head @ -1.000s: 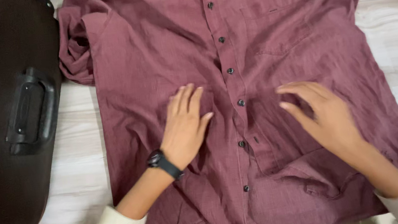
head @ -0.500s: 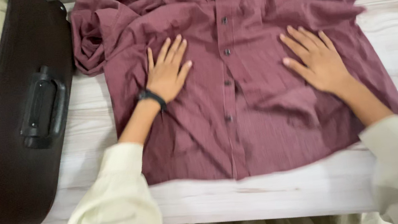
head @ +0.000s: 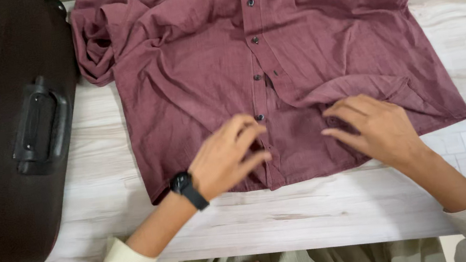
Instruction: The person buttons a shirt, folds it into a rectangle, and places it into a suitcase; then they repeat the process with a t-shirt.
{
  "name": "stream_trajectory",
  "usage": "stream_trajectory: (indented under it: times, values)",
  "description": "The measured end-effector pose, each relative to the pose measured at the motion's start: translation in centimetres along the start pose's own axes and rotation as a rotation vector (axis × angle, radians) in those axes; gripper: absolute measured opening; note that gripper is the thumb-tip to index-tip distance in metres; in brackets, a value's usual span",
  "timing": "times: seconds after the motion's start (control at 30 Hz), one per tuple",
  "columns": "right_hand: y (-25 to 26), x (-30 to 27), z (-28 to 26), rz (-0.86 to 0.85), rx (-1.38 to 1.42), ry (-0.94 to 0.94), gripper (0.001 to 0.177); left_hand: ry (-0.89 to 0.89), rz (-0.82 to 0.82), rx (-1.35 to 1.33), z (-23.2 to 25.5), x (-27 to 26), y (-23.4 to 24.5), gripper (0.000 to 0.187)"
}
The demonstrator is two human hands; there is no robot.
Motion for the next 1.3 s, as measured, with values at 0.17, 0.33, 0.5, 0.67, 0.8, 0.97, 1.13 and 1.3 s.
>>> stream_trajectory:
  times: [0.17, 0.33, 0.5, 0.67, 0.8, 0.97, 1.13, 1.3]
  values:
    - [0.1, -0.8, 2.8, 0.074, 0.113, -0.369, 0.020, -0.173, 0.004, 0.035, 2.0, -1.6, -1.6, 0.059]
    - [1.8, 0.7, 3.1, -0.054, 0.169, -0.448, 0.019, -0.108, -0.001, 0.133, 1.6, -1.1, -2.1, 0.017]
    - [5.5, 1.4, 2.3, -0.201, 0.463, -0.466, 0.019, 0.002, 0.067, -0.091, 3.2, -0.4, 0.6, 0.014]
    - [3.3, 2.4, -1.1, -0.848, 0.460, -0.298, 0.035, 0.062, -0.160, -0.210, 3.3, 0.8, -0.1, 0.022]
    - [-0.8, 5.1, -1.9, -0.389, 0.366, -0.493, 0.026, 0.123, 0.248, -0.129, -0.2, 4.1, -2.0, 0.015]
    - [-6.3, 7.1, -1.6, 0.035, 0.098, -0.329, 0.031, 0.218, 0.377, 0.179, -4.4, 6.8, -6.3, 0.017]
    - [-8.0, 5.8, -0.8, 0.111, 0.077, -0.409, 0.015, 0.213, 0.404, 0.119, -5.5, 5.9, -7.4, 0.015]
    - [-7.4, 5.9, -0.5, 0.207, 0.267, -0.491, 0.014, 0.346, 0.412, -0.069, -5.8, 5.6, -6.4, 0.012]
Point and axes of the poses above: each hand's wrist, its own x-axis towards the middle knuckle, its own y-axis out of the back of the hand, z = x × y, the point moved 3 cm from there along x, towards the middle knuckle, and after that the axes turned 14 degrees about z, right-handed, at the moved point
